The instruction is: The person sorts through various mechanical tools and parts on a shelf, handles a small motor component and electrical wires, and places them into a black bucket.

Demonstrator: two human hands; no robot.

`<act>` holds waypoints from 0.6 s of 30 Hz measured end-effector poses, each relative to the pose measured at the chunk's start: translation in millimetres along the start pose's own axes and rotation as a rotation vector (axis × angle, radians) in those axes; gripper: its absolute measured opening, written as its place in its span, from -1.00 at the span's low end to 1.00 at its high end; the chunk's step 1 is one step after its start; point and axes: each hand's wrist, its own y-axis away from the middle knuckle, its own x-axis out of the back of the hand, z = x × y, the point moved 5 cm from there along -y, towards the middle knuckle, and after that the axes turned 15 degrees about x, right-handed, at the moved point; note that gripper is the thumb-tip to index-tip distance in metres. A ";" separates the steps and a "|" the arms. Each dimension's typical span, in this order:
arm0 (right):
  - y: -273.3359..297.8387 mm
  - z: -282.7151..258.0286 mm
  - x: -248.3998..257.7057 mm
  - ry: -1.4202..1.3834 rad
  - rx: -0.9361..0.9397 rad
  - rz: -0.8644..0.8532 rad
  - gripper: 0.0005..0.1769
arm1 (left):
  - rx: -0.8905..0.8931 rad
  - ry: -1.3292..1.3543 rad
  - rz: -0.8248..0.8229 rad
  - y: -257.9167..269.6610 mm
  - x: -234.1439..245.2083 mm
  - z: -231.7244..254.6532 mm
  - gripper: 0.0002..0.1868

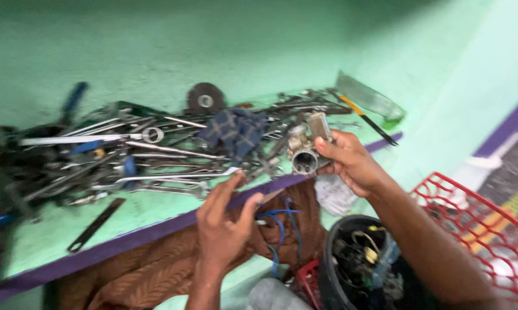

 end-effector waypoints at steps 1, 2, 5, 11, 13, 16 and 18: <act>15.3 1.4 12.9 0.006 0.019 0.038 -0.53 | 0.029 0.070 -0.051 7.3 -14.5 7.3 -0.46; 31.0 2.8 26.1 0.013 0.037 0.075 -0.53 | 0.071 0.139 -0.119 14.3 -29.9 14.0 -0.40; 73.1 17.2 59.8 -0.034 0.035 0.174 -0.55 | 0.200 0.331 -0.323 35.1 -76.3 30.7 -0.23; 137.8 48.3 102.4 -0.047 -0.151 0.331 -0.53 | 0.358 0.471 -0.586 71.1 -153.3 28.3 0.11; 155.4 57.0 111.2 0.057 -0.229 0.353 -0.50 | 0.384 0.522 -0.655 81.2 -176.6 17.8 0.21; 176.7 70.2 122.4 0.241 -0.357 0.357 -0.44 | 0.536 0.674 -0.863 102.2 -210.2 -0.5 0.24; 188.6 81.5 126.2 0.329 -0.436 0.329 -0.42 | 0.739 0.870 -0.983 120.3 -230.4 -9.9 0.25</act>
